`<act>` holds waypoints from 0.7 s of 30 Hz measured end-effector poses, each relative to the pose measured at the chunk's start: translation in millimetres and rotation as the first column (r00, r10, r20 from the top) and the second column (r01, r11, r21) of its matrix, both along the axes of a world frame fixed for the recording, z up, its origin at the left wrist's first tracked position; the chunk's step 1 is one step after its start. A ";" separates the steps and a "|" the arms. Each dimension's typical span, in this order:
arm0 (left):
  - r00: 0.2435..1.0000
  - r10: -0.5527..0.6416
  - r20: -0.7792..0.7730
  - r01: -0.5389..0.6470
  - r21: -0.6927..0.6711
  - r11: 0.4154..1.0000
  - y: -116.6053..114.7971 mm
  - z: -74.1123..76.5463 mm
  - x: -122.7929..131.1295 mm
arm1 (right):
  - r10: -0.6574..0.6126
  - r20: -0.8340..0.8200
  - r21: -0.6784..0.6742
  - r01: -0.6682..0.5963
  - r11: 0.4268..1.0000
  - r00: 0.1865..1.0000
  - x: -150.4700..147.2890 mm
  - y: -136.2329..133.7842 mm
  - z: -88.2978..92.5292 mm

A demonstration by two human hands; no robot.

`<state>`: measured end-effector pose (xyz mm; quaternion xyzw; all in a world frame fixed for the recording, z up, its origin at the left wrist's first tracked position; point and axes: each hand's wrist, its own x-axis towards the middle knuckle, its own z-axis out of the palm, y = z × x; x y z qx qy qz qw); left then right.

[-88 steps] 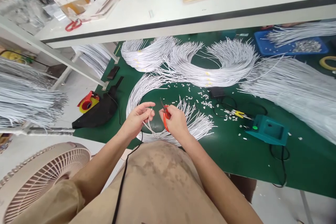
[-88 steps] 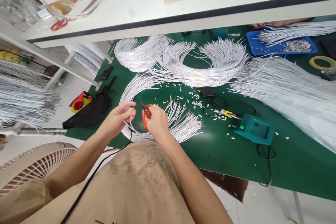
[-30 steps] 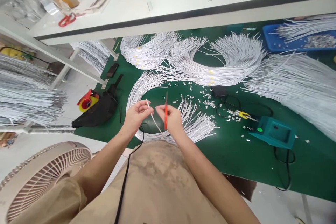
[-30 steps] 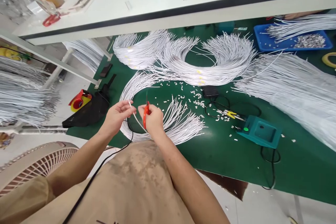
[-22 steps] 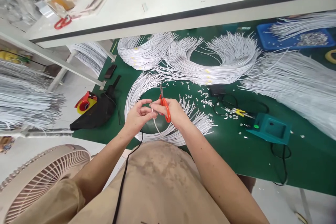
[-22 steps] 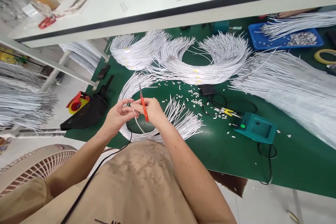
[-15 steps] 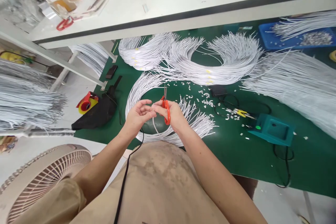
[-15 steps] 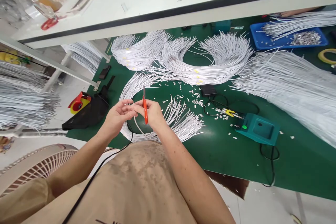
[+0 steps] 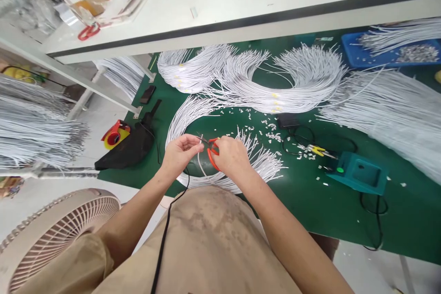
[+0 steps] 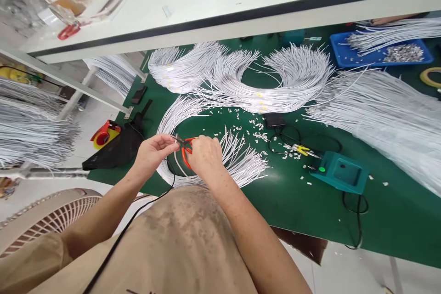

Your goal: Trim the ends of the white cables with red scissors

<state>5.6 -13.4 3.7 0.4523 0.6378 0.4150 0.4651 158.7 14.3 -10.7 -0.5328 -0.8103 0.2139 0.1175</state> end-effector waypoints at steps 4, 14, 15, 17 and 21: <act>0.993 0.022 -0.119 -0.016 0.054 0.998 -0.7 -1.1 -1.8 | 0.014 0.076 0.012 -0.015 1.000 0.997 0.5 0.0 4.9; 0.988 -0.150 -0.035 0.145 -0.113 0.983 0.9 10.8 -5.0 | -0.008 0.075 0.029 0.005 1.000 0.997 0.5 -5.2 4.1; 0.984 -0.174 -0.023 0.170 -0.123 0.978 1.2 11.6 -5.6 | -0.008 0.079 0.021 0.007 1.000 0.997 0.8 -5.3 4.1; 0.982 -0.189 0.008 0.188 -0.135 0.973 1.7 12.2 -6.7 | -0.011 0.089 0.004 0.011 1.000 0.996 1.7 -5.2 4.1; 0.976 -0.217 -0.038 0.211 -0.112 0.971 2.5 12.1 -6.6 | -0.012 0.089 -0.001 0.012 1.000 0.996 3.1 -4.7 4.1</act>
